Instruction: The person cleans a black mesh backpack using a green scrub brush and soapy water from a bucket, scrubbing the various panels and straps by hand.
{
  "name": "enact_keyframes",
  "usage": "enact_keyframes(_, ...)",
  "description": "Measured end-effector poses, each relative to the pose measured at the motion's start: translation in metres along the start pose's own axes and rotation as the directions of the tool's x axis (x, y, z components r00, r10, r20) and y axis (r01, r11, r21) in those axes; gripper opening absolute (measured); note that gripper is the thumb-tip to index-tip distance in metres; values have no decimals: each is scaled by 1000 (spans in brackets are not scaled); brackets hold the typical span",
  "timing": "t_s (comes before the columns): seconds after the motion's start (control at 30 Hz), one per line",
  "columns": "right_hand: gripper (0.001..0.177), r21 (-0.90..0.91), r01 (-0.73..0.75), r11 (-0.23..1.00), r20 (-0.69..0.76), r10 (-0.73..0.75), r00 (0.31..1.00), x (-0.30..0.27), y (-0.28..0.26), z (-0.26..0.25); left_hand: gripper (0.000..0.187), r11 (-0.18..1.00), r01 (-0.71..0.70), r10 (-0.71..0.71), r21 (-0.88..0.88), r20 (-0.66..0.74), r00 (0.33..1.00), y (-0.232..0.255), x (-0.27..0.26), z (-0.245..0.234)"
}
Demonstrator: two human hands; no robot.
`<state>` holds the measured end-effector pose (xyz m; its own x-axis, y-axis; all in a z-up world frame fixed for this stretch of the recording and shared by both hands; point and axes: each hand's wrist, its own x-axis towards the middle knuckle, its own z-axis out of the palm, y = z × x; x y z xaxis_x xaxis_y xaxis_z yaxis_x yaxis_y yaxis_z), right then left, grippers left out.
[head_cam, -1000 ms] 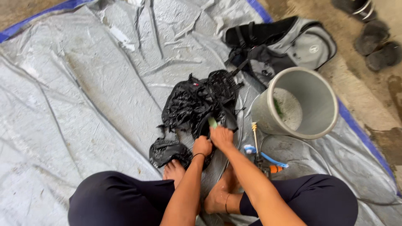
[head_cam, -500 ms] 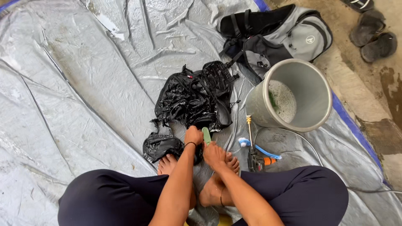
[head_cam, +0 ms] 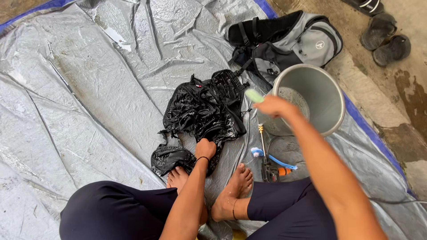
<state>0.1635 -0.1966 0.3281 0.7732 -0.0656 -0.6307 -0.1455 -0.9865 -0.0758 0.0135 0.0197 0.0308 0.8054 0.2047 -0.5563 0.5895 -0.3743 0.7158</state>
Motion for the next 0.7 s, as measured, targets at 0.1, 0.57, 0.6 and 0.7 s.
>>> enact_keyframes(0.1,56,302,89,949,-140,-48,989,26,82,-43,23,958,-64,85,278,-63,994,3,5,24)
enact_keyframes(0.57,63,-275,-198,941,14,209,978,83,180,58,36,431,-485,510,761,239,826,59,13,65)
enact_keyframes(0.6,52,-340,-158,927,34,179,983,57,161,41,34,523,-458,486,719,191,853,56,16,53)
enact_keyframes(0.7,52,-324,-90,942,-6,93,996,91,201,40,38,935,-186,193,301,7,981,5,39,16)
